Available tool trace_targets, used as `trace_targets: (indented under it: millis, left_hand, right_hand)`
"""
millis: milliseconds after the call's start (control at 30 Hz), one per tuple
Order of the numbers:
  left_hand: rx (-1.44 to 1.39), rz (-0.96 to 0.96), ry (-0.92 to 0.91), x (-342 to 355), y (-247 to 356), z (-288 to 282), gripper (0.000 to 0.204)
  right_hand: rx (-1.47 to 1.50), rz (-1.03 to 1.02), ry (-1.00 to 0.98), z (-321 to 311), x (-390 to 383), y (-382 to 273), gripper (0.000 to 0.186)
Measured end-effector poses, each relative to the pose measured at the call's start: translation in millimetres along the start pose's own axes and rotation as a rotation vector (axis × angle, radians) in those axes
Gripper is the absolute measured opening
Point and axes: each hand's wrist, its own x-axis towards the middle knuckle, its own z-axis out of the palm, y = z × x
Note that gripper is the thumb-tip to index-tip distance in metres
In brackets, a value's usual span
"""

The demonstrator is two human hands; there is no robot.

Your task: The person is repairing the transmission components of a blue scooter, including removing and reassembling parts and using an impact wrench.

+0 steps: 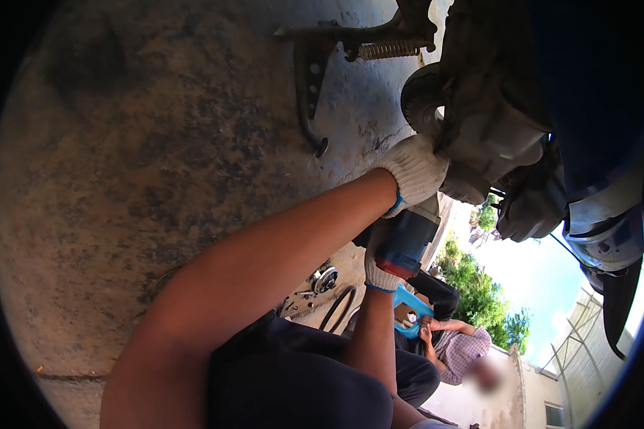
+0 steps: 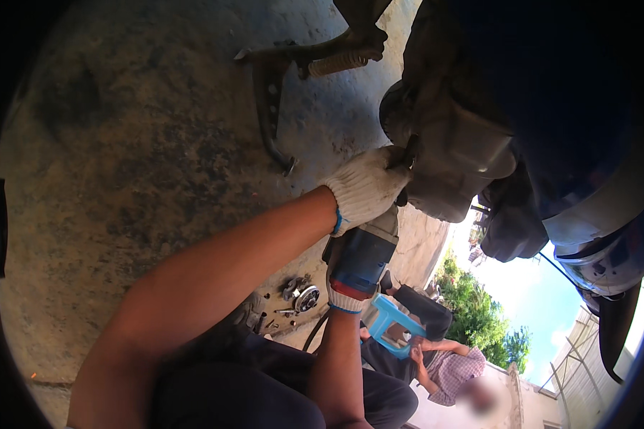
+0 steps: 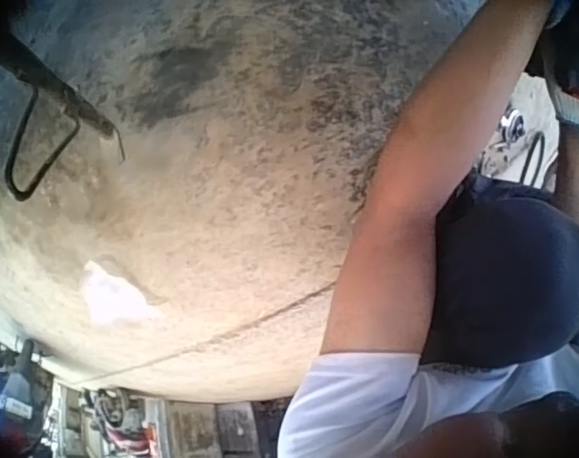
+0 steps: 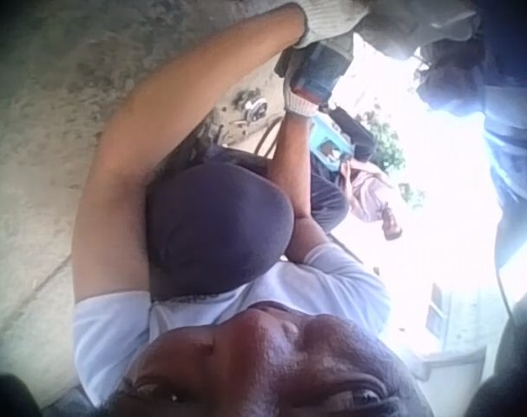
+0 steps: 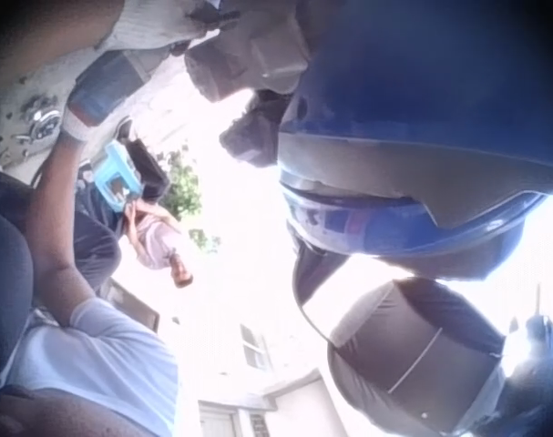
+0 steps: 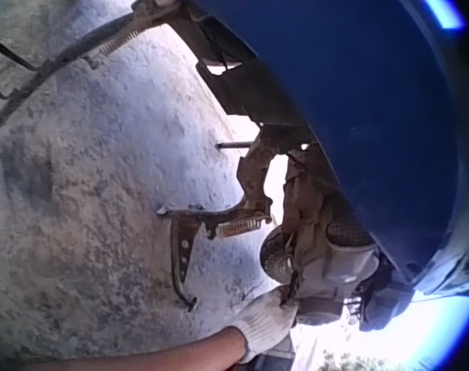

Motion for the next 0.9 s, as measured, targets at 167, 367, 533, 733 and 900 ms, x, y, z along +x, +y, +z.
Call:
trace_targets:
  millis: [167,367,533,733,900]
  left_hand:
    - [0.399,0.015,-0.178,26,15,-11,0.029]
    - [0.318,-0.005,-0.12,19,19,-10,0.028]
    - [-0.068,-0.277,0.104,22,41,-14,0.028]
    - [0.265,-0.028,0.163,22,21,1,0.025]
    - [0.245,-0.012,0.156,27,14,-2,0.029]
  right_hand:
    - [0.118,-0.444,0.469,10,12,20,0.063]
    - [0.124,-0.248,0.235,17,20,23,0.068]
    - [0.422,-0.315,0.265,55,43,68,0.069]
    - [0.155,-0.346,0.307,9,39,19,0.063]
    - [0.264,-0.338,0.184,-12,29,-3,0.068]
